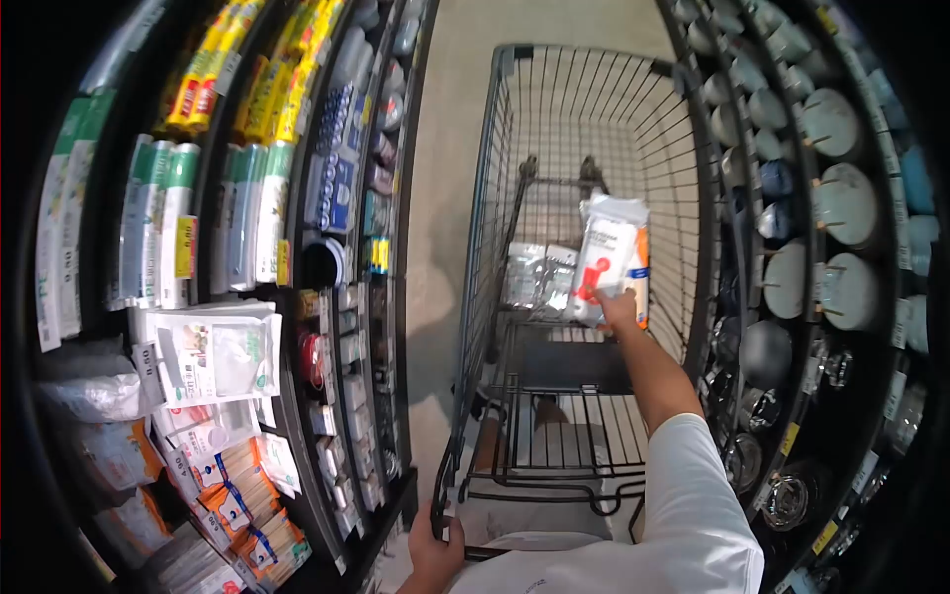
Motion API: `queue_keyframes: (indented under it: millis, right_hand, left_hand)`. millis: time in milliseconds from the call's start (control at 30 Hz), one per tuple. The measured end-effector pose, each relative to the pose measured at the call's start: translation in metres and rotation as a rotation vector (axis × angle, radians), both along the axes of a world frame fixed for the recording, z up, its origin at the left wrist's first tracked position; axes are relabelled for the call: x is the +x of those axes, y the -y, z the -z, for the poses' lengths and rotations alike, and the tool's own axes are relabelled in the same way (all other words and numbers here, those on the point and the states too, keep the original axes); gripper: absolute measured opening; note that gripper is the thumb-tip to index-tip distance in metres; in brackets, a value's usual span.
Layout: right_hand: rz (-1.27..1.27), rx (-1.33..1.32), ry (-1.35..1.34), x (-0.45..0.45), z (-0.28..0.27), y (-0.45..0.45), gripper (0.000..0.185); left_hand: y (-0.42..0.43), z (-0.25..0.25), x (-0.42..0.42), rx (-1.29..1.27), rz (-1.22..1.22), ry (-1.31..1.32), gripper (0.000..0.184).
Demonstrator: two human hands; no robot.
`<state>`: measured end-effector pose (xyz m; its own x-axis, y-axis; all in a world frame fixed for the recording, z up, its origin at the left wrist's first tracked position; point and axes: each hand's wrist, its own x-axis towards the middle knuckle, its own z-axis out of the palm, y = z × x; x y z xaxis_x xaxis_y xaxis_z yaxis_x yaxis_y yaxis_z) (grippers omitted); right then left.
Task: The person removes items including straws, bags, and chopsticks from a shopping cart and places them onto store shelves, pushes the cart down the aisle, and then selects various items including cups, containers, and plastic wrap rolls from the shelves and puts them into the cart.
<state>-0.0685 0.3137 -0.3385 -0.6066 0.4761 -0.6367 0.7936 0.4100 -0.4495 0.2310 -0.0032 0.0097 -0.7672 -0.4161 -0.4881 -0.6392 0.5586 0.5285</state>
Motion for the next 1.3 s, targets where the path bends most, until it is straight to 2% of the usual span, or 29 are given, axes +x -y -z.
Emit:
queue_keyframes:
  millis: [33, 67, 100, 200, 300, 367, 400, 433, 467, 500, 567, 633, 733, 767, 800, 833, 900, 1033, 1100, 1133, 1167, 1200, 1233, 1300]
  right_hand:
    - [0.055, -0.002, 0.004, 0.005, 0.021, 0.004, 0.106]
    - [0.074, 0.114, -0.007, 0.009, 0.038, 0.009, 0.109]
    - [0.089, 0.135, 0.05, 0.005, 0.024, 0.019, 0.104]
    - [0.081, 0.182, 0.045, 0.01, 0.039, 0.024, 0.099]
    - [0.11, 0.257, 0.08, 0.016, 0.041, 0.035, 0.098]
    - [0.165, 0.217, 0.084, 0.023, 0.05, 0.043, 0.098]
    - [0.19, 0.143, 0.065, 0.032, 0.067, 0.047, 0.097]
    - [0.222, -0.038, -0.037, 0.042, 0.081, 0.052, 0.097]
    - [0.254, -0.219, -0.139, 0.051, 0.094, 0.057, 0.097]
    - [0.284, -0.4, -0.242, 0.058, 0.112, 0.061, 0.097]
    - [0.077, -0.178, -0.172, 0.062, 0.149, 0.063, 0.1]
    - [-0.094, -0.002, -0.102, 0.052, 0.132, 0.069, 0.102]
    - [0.004, 0.116, 0.077, 0.039, 0.123, 0.087, 0.104]
    - [0.038, 0.151, 0.132, 0.035, 0.118, 0.09, 0.104]
    - [0.062, 0.215, 0.133, 0.032, 0.108, 0.096, 0.096]
    - [0.088, 0.192, 0.105, 0.032, 0.109, 0.096, 0.095]
    - [0.14, 0.142, 0.049, 0.031, 0.105, 0.1, 0.093]
    - [0.352, -0.118, -0.378, 0.021, 0.134, 0.092, 0.083]
    - [0.512, -0.345, -0.603, 0.003, 0.127, 0.091, 0.072]
    - [0.385, -0.219, -0.448, -0.002, 0.131, 0.076, 0.064]
    - [0.286, 0.033, -0.284, -0.01, 0.149, 0.068, 0.065]
    - [0.194, 0.267, -0.096, -0.013, 0.184, 0.053, 0.067]
    - [-0.017, 0.33, -0.397, -0.009, 0.212, 0.038, 0.073]
    - [0.158, -0.288, -0.463, -0.022, 0.193, 0.034, 0.05]
  left_hand:
    - [-0.003, 0.0, 0.01, -0.024, -0.004, -0.017, 0.038]
    - [-0.001, 0.007, 0.024, 0.0, -0.031, 0.017, 0.04]
    - [0.001, 0.011, 0.034, 0.013, -0.002, 0.03, 0.044]
    - [0.004, 0.023, 0.07, 0.024, 0.031, 0.002, 0.05]
    - [0.001, 0.019, 0.07, 0.042, 0.016, 0.036, 0.047]
    - [-0.012, 0.002, 0.027, -0.02, 0.072, 0.027, 0.039]
    - [-0.015, 0.0, 0.021, -0.024, 0.08, -0.02, 0.037]
    - [-0.014, 0.0, 0.019, -0.029, 0.088, -0.066, 0.034]
    - [-0.007, 0.013, 0.06, 0.07, -0.055, 0.03, 0.04]
    - [-0.007, 0.011, 0.055, 0.042, -0.018, 0.008, 0.038]
    - [-0.011, 0.002, 0.029, -0.014, 0.056, -0.037, 0.033]
    - [-0.014, 0.001, 0.023, -0.018, 0.038, -0.054, 0.029]
    - [-0.014, -0.005, 0.025, 0.027, -0.048, 0.088, 0.026]
    - [-0.015, -0.002, 0.027, 0.01, -0.035, 0.042, 0.025]
    - [-0.015, 0.001, 0.03, -0.009, -0.021, -0.006, 0.025]
    - [-0.015, 0.003, 0.032, -0.028, -0.006, -0.055, 0.025]
    - [-0.012, 0.0, 0.032, 0.007, -0.015, 0.021, 0.025]
    - [-0.014, -0.006, 0.029, 0.069, -0.117, 0.143, 0.024]
    - [-0.015, -0.002, 0.026, 0.096, -0.076, 0.032, 0.026]
    - [-0.015, -0.001, 0.03, 0.082, -0.072, -0.026, 0.028]
    - [-0.005, 0.012, 0.067, 0.132, -0.011, 0.049, 0.037]
    - [-0.006, 0.004, 0.059, 0.105, -0.017, 0.056, 0.037]
    - [-0.007, 0.001, 0.049, 0.078, -0.031, 0.056, 0.038]
    - [-0.005, -0.003, 0.049, 0.088, -0.042, 0.02, 0.039]
